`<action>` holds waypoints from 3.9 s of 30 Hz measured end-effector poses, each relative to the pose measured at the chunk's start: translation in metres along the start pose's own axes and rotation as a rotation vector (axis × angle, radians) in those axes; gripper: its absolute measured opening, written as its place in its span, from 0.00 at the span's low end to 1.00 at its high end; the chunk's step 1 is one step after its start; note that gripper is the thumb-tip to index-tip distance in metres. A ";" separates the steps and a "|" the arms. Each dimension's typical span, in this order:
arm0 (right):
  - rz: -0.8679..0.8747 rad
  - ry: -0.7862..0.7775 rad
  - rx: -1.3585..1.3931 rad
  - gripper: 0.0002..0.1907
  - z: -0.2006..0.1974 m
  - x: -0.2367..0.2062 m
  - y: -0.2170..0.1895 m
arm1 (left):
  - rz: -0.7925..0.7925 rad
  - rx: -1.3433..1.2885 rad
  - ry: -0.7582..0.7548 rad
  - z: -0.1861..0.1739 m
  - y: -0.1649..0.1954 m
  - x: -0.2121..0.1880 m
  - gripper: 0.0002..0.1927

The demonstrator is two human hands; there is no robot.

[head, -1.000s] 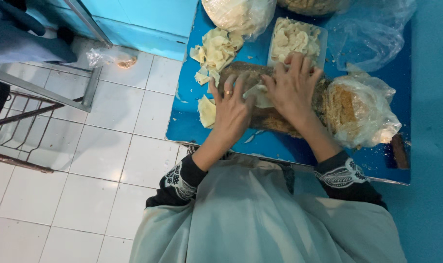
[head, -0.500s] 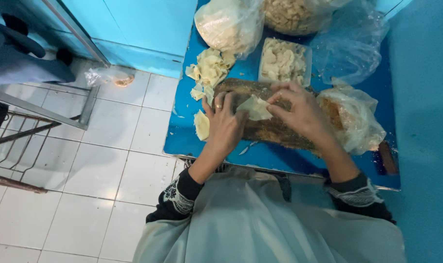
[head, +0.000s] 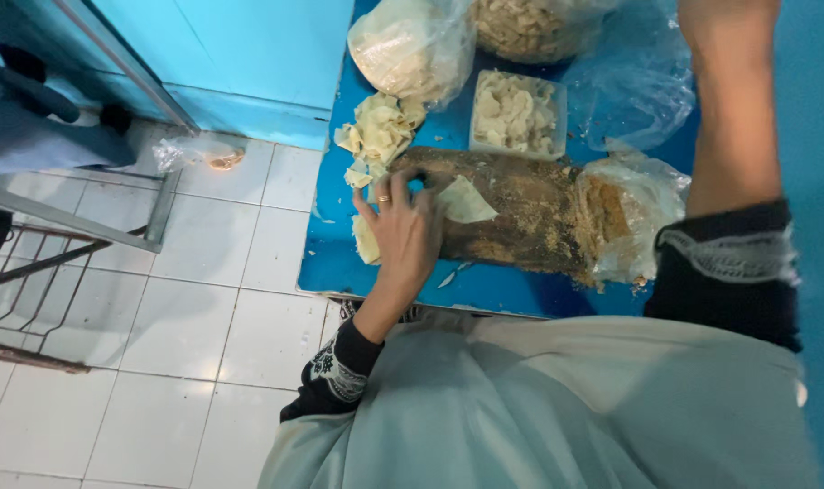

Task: The person tears flat dough sheets into smaller pieces by hand over a worn wooden board on a small blue table, setting torn pieces aside and stacking them in a container. They then pick up round dough discs, tear and stack pieces from them, and press pieces together on the board.

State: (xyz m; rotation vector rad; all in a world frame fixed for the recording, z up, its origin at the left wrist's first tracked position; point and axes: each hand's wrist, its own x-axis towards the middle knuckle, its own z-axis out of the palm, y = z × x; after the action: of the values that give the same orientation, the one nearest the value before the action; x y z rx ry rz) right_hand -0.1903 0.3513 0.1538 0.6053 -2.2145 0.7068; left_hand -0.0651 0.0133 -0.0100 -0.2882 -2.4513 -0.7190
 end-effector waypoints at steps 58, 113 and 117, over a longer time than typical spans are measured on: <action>0.123 -0.211 -0.135 0.16 0.108 -0.160 -0.208 | 0.096 -0.142 -0.204 -0.034 0.014 -0.022 0.27; 0.110 -0.365 -0.068 0.16 0.094 -0.163 -0.178 | 0.369 -0.222 -0.256 -0.014 -0.020 0.007 0.09; 0.329 -0.380 -0.028 0.10 0.104 -0.162 -0.166 | 0.261 -0.275 -0.260 -0.009 -0.016 0.005 0.08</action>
State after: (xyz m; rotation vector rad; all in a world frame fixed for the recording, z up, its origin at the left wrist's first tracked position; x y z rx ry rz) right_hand -0.0395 0.1951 0.0212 0.3867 -2.7124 0.7723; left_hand -0.0708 -0.0051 -0.0079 -0.8391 -2.4824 -0.9509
